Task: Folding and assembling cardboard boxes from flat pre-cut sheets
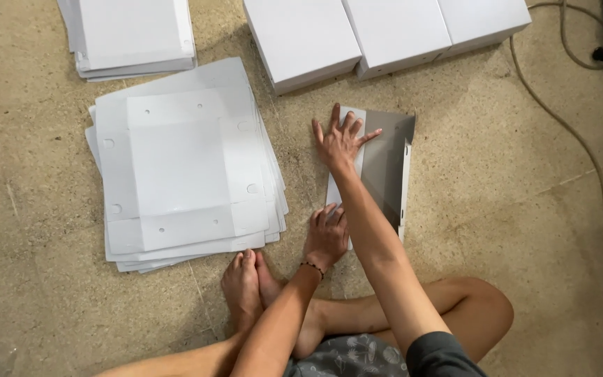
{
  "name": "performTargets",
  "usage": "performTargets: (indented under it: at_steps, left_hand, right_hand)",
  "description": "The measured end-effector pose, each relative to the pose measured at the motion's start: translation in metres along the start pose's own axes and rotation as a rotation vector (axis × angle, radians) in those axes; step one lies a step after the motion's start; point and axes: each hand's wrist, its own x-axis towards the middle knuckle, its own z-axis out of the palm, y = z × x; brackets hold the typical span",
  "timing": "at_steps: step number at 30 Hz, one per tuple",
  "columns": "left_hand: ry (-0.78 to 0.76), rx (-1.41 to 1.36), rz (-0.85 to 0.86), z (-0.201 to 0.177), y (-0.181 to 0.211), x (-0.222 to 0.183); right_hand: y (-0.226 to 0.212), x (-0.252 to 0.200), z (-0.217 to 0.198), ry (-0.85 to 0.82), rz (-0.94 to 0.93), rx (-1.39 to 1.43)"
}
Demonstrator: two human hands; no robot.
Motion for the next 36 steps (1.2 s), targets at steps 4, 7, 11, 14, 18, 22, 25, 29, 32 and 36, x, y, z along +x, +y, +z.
performTargets:
  at_steps: [4,7,11,14,18,22,25,29,32,36]
  left_hand:
    - [0.020,-0.014,-0.031,0.017,-0.003,-0.003]
    - [-0.008,-0.034,-0.022,0.008,-0.003,-0.002]
    - [0.029,-0.001,0.022,0.006,-0.004,-0.001]
    - [0.037,-0.009,-0.004,0.014,-0.003,-0.003]
    - [0.083,0.027,-0.025,0.025,-0.004,-0.005]
    - [0.114,0.028,-0.020,0.028,-0.006,-0.003]
    - [0.137,0.011,0.001,0.017,-0.006,-0.003]
    - [0.129,0.027,0.042,0.008,-0.006,-0.003]
    - [0.108,0.025,0.044,0.003,-0.005,-0.006]
    - [0.104,0.043,0.054,0.011,-0.005,-0.008]
  right_hand:
    - [0.005,-0.021,-0.013,-0.004,-0.057,0.006]
    - [0.008,-0.048,-0.020,0.024,-0.111,0.010]
    - [0.014,-0.043,-0.007,0.084,-0.133,-0.008]
    - [0.016,-0.014,0.003,0.126,-0.106,-0.047]
    - [0.006,0.007,-0.006,0.021,-0.049,-0.036]
    - [0.010,-0.008,-0.014,0.053,-0.094,-0.049]
    - [0.018,-0.033,-0.016,0.034,-0.164,-0.049]
    - [0.025,-0.069,-0.012,0.051,-0.192,-0.009]
    - [0.036,-0.082,0.005,0.082,-0.209,0.005]
    - [0.045,-0.104,0.010,0.062,-0.224,-0.008]
